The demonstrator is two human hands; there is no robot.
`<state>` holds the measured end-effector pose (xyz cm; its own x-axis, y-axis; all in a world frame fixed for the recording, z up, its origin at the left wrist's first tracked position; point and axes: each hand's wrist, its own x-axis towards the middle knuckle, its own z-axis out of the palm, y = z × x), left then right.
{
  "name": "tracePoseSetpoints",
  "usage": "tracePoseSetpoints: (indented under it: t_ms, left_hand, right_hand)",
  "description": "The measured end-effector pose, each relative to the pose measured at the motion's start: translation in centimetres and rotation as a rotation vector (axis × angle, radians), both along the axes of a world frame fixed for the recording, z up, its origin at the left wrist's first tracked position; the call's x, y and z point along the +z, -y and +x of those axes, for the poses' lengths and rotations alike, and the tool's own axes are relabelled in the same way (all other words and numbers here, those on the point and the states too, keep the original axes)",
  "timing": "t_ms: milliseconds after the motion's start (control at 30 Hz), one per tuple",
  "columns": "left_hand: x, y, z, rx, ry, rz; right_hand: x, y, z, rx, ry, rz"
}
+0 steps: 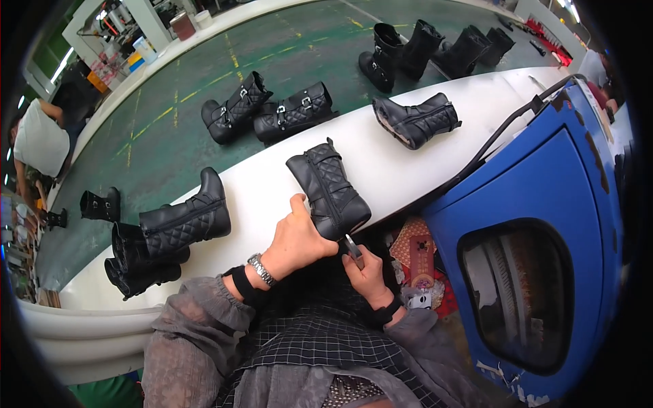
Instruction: Checking and assembling boots at an industrial assembly line, using pliers and moving items between the workbench and conveyor belt.
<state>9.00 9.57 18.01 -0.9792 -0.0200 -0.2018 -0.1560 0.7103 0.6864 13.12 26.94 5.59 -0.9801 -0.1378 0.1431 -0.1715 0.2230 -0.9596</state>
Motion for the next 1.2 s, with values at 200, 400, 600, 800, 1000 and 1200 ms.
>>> tracePoseSetpoints:
  t_ms: [200,400,600,800,1000,1200]
  left_hand:
    - [0.0,0.4,-1.6,-0.211,0.065,-0.197]
    - [0.6,0.0,-2.7,-0.33,0.144,-0.279]
    - [0.0,0.3,-2.9,-0.357,0.07,-0.217]
    - [-0.5,0.7,-3.0,-0.336,0.136,-0.202]
    - [-1.4,-0.6,-4.2,-0.281,0.148,-0.045]
    - [-0.8,-1.5,-4.8,-0.297,0.177,-0.021]
  right_hand:
    - [-0.8,-0.1,-0.5,0.04,-0.002,-0.039]
    - [-3.1,0.5,-0.7,0.052,0.01,-0.118]
    - [-4.3,1.2,-1.4,0.026,-0.151,-0.117]
    - [-7.2,1.7,-1.8,0.056,-0.193,-0.098]
    - [-7.7,2.6,-3.1,-0.002,-0.135,-0.265]
    - [-7.0,0.8,-3.1,0.065,-0.122,-0.244]
